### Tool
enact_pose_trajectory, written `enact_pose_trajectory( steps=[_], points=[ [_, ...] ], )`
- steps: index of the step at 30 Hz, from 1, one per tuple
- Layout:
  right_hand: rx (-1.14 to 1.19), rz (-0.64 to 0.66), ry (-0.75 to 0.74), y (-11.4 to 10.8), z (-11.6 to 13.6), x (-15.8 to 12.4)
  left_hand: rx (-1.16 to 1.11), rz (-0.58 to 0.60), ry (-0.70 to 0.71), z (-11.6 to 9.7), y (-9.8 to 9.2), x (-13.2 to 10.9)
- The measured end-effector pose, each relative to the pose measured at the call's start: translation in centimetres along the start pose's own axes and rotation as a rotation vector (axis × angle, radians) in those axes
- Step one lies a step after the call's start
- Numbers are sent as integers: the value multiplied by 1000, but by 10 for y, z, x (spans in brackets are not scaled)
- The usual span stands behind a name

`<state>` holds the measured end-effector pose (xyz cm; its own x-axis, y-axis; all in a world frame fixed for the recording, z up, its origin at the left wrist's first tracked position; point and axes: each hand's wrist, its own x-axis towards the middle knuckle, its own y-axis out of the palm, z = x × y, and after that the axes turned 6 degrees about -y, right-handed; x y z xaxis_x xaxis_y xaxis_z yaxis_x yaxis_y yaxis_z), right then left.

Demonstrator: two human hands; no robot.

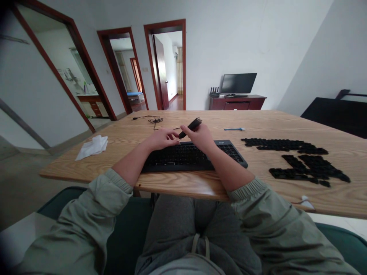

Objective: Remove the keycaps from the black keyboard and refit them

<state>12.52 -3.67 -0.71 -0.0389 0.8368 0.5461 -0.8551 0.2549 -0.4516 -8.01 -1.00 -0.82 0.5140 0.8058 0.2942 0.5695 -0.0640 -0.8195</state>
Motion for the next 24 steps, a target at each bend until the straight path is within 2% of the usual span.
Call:
enact_pose_trajectory(
  steps=[4, 7, 11, 15, 24],
  points=[
    [55, 146, -168, 1, -1, -5, 53, 13, 74, 1, 0, 0],
    [8, 256, -261, -3, 1, -10, 45, 30, 69, 2, 0, 0],
    [-191, 168, -156, -10, 8, -12, 25, 29, 2, 3, 1, 0],
    [-189, 119, -50, -12, 9, -10, 35, 17, -50, 4, 0, 0],
    [-188, 101, -46, -3, 0, -10, 87, 18, -44, 8, 0, 1]
  ],
)
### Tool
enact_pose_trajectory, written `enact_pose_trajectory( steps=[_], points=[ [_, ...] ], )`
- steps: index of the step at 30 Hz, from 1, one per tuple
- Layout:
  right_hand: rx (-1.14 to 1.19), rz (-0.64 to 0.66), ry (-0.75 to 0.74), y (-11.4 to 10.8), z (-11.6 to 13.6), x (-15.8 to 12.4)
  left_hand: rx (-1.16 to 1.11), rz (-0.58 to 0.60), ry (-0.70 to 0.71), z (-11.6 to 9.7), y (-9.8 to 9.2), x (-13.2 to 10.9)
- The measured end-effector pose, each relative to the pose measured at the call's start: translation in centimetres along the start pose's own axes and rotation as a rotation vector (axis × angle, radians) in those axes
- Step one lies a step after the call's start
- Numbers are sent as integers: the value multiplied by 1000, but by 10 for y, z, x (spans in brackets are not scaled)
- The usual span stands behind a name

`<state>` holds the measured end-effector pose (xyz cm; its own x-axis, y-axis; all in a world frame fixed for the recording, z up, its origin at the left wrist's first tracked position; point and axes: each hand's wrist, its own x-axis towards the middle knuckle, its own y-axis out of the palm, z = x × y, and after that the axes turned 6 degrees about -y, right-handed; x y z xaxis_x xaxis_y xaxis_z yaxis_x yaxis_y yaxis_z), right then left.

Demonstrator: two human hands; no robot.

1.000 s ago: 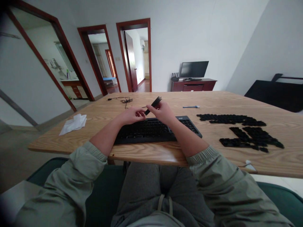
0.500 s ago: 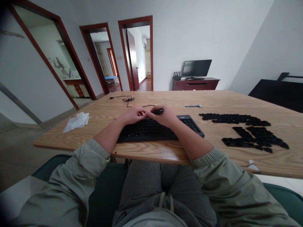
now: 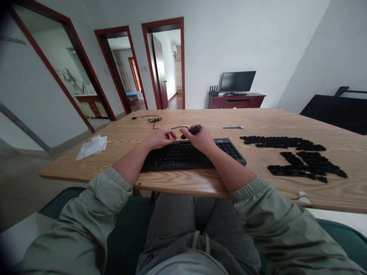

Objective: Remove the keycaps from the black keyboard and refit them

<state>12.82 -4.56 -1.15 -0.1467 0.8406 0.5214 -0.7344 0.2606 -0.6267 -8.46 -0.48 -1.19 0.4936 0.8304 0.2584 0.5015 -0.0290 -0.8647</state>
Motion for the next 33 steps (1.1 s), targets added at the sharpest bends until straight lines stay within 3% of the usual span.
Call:
enact_pose_trajectory(
  steps=[13, 24, 33],
  points=[
    [16, 43, 13, -6, -1, -1, -35, 79, 91, 0, 0, 0],
    [193, 259, 50, -23, -2, -6, 100, 84, 213, -7, 3, -3],
    [124, 104, 132, -17, -8, -2, 180, 6, 170, -11, 6, -2]
  ],
)
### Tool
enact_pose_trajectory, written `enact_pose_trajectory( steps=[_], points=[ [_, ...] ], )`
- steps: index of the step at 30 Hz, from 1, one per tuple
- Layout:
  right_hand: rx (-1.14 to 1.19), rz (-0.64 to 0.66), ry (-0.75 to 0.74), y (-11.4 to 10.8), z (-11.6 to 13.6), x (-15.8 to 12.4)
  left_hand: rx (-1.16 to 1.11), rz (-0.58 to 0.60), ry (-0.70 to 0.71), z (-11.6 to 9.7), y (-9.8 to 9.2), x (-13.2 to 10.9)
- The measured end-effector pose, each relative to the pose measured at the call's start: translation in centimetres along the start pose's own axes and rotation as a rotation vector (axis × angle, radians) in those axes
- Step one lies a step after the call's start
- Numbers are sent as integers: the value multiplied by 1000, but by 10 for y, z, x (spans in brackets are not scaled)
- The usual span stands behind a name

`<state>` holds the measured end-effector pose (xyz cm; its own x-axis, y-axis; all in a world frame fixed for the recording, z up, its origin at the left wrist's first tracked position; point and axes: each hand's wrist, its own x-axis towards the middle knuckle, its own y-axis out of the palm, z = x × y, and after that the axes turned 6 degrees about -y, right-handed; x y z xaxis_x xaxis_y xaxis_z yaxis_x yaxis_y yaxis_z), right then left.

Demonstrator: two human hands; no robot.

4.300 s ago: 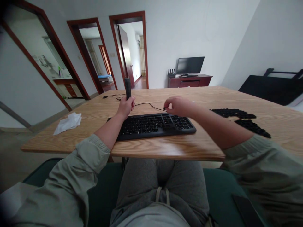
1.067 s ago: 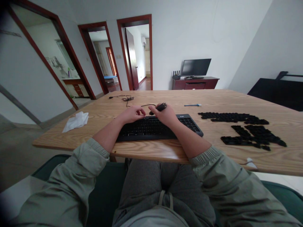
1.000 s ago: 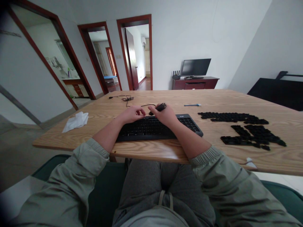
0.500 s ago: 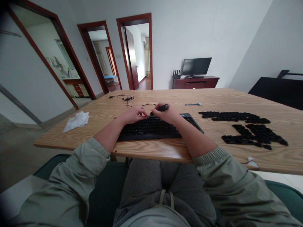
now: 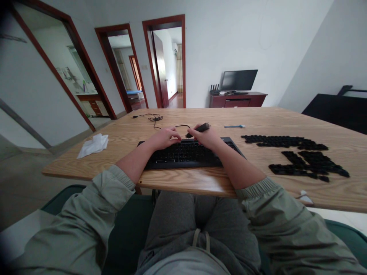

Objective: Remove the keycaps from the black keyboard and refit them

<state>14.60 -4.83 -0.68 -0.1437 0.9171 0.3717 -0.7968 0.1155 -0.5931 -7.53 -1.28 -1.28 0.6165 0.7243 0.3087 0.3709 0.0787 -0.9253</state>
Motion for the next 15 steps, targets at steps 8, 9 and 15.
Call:
enact_pose_trajectory(
  steps=[8, 9, 15],
  points=[
    [28, 25, -81, 2, 4, -2, 9, 24, 47, 4, 0, 0],
    [25, 43, -78, 0, 5, -2, 13, 27, 62, 4, 1, 0],
    [73, 142, -23, -12, 1, -3, 98, 7, 122, -1, 5, 1]
  ],
)
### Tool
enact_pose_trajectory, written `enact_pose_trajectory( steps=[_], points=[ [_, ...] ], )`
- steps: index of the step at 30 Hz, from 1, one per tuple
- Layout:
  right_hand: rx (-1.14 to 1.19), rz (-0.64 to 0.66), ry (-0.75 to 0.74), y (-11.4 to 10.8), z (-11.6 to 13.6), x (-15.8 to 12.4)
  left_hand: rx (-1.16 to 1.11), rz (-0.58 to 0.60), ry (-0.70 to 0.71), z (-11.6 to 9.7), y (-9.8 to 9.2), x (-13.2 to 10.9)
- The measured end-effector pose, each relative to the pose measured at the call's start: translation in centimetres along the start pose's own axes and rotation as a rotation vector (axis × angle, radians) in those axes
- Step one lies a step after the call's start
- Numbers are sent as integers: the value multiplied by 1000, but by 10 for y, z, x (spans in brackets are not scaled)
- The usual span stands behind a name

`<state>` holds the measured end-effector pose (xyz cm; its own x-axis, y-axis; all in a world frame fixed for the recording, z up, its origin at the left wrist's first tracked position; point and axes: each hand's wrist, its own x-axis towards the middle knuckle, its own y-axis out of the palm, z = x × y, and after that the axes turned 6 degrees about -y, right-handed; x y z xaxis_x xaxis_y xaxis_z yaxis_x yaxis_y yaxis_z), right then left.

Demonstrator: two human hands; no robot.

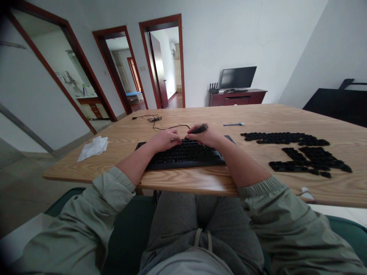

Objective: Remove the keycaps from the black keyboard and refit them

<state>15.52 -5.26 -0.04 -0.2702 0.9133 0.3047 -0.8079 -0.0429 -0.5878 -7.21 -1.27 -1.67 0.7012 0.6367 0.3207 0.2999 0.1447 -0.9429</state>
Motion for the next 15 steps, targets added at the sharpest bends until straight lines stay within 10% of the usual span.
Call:
enact_pose_trajectory(
  steps=[6, 15],
  points=[
    [147, -4, 43, 0, -12, 6, -173, -135, -147, -5, 2, 3],
    [-118, -34, -54, 8, -2, 3, -314, 47, -276, 12, 3, 4]
  ],
)
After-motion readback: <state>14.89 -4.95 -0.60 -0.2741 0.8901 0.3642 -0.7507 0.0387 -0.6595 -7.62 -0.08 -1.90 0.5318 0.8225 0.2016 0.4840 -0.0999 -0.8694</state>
